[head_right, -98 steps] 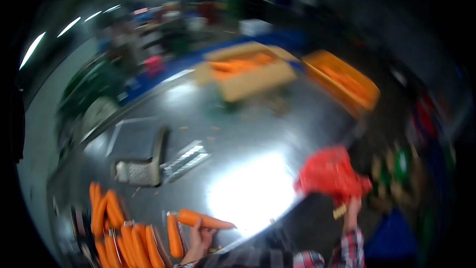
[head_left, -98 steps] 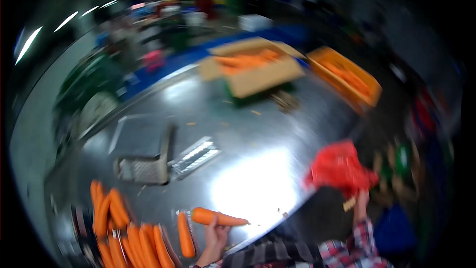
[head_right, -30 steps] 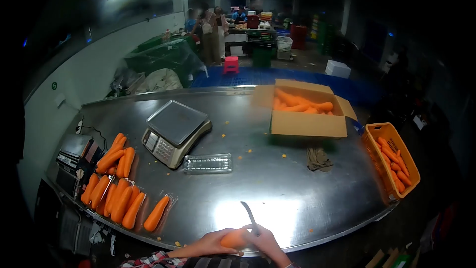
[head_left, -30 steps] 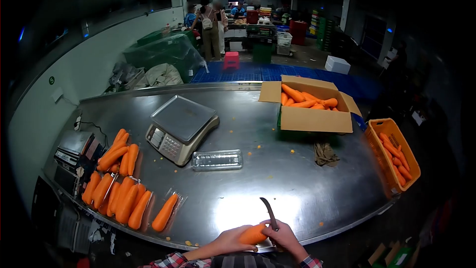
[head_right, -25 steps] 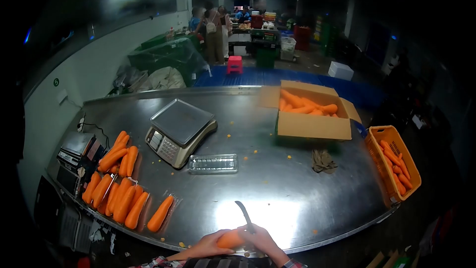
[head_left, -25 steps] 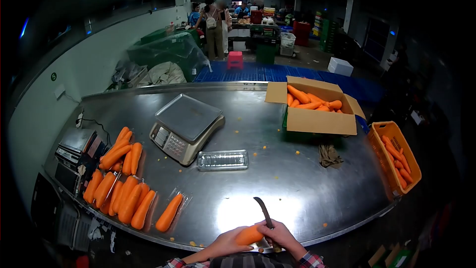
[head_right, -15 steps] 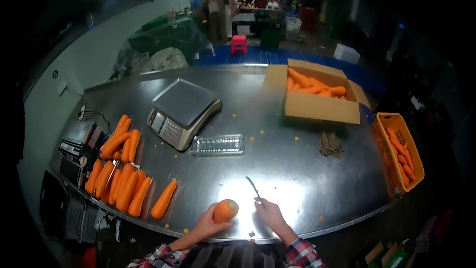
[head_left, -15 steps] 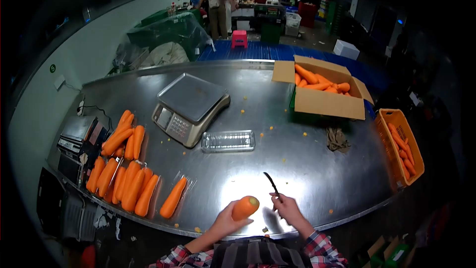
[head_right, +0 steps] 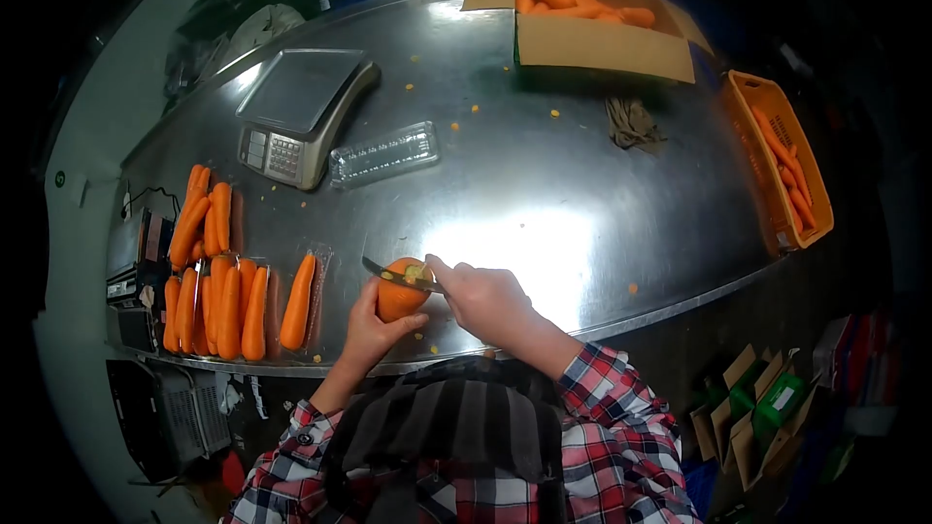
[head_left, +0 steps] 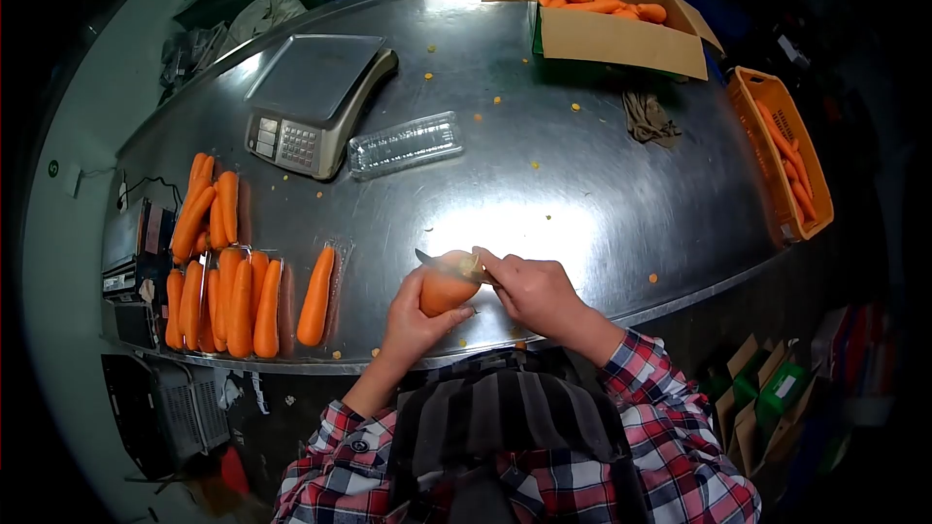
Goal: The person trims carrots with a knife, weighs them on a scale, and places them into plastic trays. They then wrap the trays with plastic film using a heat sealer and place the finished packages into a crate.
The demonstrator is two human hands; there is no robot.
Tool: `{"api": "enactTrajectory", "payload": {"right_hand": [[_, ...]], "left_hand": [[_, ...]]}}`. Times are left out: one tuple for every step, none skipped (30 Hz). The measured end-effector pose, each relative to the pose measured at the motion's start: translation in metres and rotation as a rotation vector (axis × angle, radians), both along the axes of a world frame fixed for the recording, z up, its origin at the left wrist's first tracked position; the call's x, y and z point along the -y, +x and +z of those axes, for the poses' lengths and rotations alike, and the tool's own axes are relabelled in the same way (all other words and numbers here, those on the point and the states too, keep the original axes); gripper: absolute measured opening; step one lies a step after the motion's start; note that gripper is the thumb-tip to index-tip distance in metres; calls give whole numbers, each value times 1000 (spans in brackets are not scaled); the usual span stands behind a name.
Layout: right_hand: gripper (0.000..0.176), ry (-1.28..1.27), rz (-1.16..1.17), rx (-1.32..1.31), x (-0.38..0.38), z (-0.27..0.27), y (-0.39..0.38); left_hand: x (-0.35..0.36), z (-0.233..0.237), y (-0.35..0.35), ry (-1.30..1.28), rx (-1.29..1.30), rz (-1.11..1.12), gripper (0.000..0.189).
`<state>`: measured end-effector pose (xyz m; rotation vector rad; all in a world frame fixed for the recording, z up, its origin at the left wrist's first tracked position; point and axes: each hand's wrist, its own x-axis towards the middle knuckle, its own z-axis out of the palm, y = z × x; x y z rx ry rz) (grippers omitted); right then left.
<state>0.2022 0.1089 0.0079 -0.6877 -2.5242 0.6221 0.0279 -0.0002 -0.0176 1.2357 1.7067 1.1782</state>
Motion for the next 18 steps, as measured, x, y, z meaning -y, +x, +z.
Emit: {"api": "enactTrajectory", "payload": {"right_hand": [[44, 15, 0, -4, 1, -1, 0], [44, 30, -1, -7, 2, -2, 0], [44, 38, -5, -4, 2, -2, 0], [44, 45, -9, 0, 2, -1, 1], [44, 53, -12, 4, 2, -1, 1], [44, 65, -19, 0, 2, -2, 2], [43, 76, -26, -2, 2, -4, 3], [43, 87, -34, -4, 2, -5, 5], [43, 89, -38, 2, 3, -6, 6], [43, 90, -43, 8, 3, -7, 6], [43, 91, -46, 14, 3, -8, 7], [40, 109, -40, 17, 3, -10, 7], [37, 128, -33, 19, 1, -14, 8], [34, 149, -26, 22, -2, -19, 10], [36, 89, -128, 167, -10, -34, 15], [38, 27, -230, 310, -23, -55, 22], [33, -95, -296, 446, -38, -70, 32], [29, -139, -349, 460, -44, -72, 38]], "left_hand": [[0, 1, 1, -18, 4, -6, 62], [0, 2, 1, -26, 1, -9, 60], [0, 4, 2, -33, -2, -12, 58], [0, 6, 3, -39, -6, -15, 56], [-1, 8, 5, -42, -2, -22, 55], [-2, 11, 7, -46, 3, -27, 53], [-3, 12, 8, -50, 9, -33, 52], [-3, 13, 8, -73, 28, -46, 55], [-3, 13, 8, -96, 47, -59, 58], [-3, 12, 8, -119, 65, -71, 61], [-3, 11, 7, -110, 54, -77, 61], [-3, 8, 7, -101, 42, -84, 61], [-3, 7, 7, -91, 30, -90, 61], [-2, 9, 7, -67, 15, -102, 58], [1, 14, 8, -43, 0, -118, 55], [4, 16, 8, -19, -16, -134, 51], [7, 16, 8, -27, 30, -120, 53], [9, 15, 8, -29, 76, -98, 54]]}}
